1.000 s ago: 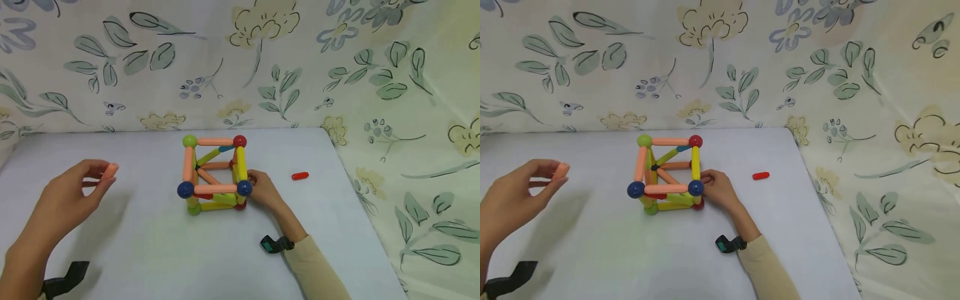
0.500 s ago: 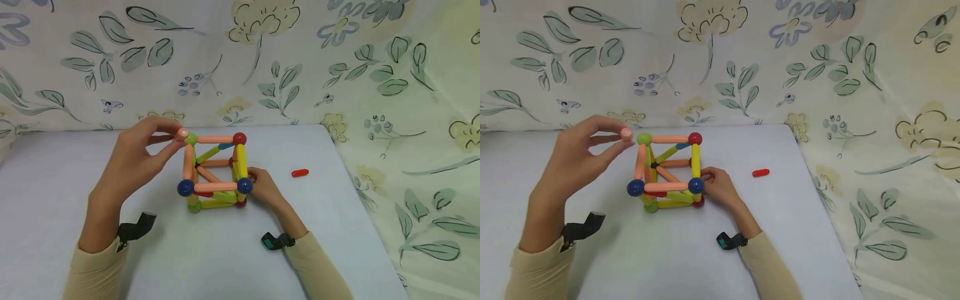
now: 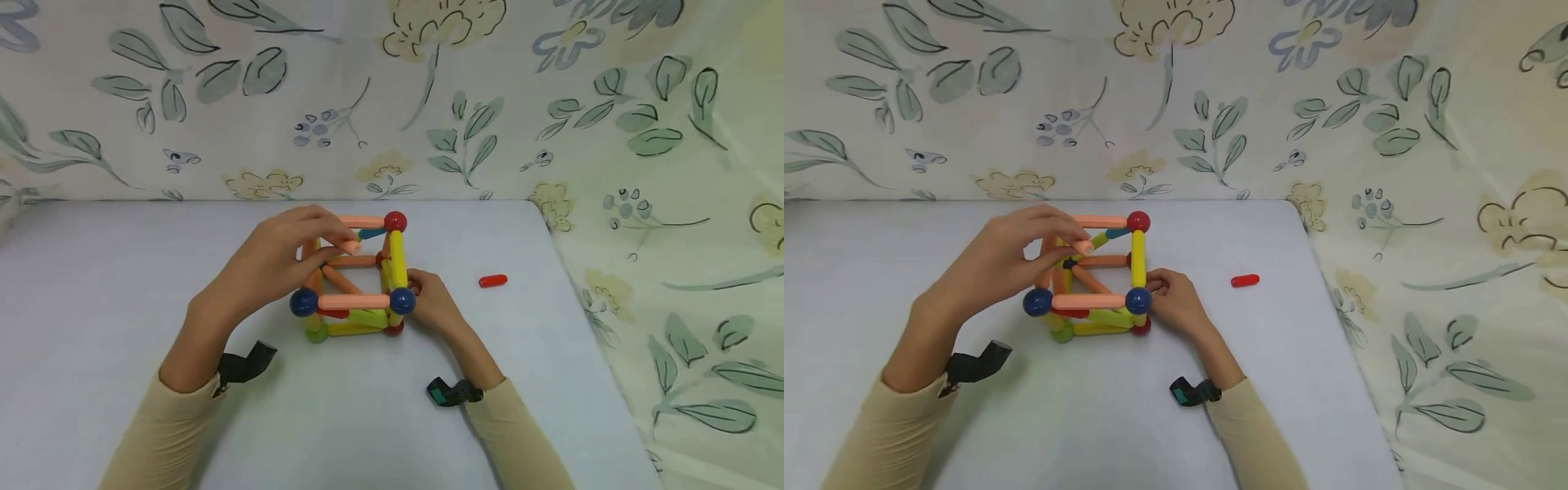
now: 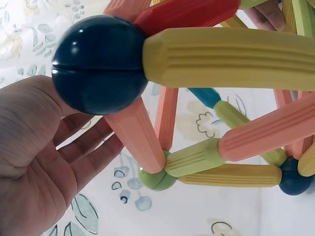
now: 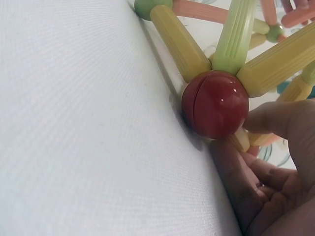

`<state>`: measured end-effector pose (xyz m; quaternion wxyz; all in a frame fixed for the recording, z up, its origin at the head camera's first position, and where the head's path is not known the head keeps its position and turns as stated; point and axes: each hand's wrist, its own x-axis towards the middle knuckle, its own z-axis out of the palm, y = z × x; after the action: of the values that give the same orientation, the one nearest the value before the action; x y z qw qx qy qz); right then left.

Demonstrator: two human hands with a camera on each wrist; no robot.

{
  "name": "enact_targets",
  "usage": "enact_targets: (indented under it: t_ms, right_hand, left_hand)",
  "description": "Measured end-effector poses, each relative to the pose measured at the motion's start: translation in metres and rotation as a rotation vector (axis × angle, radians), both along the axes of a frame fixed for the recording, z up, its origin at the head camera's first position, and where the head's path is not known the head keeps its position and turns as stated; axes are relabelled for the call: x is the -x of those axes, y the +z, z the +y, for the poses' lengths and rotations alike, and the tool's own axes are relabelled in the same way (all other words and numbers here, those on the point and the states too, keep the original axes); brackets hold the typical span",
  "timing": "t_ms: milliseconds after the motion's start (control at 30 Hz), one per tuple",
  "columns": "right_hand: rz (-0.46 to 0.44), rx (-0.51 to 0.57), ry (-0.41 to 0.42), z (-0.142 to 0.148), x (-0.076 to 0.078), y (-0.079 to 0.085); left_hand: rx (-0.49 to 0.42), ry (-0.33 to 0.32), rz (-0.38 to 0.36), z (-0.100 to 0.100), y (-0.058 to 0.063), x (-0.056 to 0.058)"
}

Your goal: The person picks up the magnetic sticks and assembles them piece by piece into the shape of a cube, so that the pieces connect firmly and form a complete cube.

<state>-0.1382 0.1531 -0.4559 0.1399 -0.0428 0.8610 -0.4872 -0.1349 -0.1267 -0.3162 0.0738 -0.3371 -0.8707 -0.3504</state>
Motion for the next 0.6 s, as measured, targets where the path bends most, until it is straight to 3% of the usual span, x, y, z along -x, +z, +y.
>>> enact_targets:
  t_ms: [300,600]
  right_hand:
    - [0.015,-0.01,0.012,0.001,0.0006,-0.0017]
    - [0.014,-0.013,0.008,0.0013,0.0,-0.003]
  left_hand:
    - [0.078,0.024,-0.136,0.005,-0.004,0.0022]
    - [0.089,0.026,-0.074,0.0033,-0.0056,0.0049]
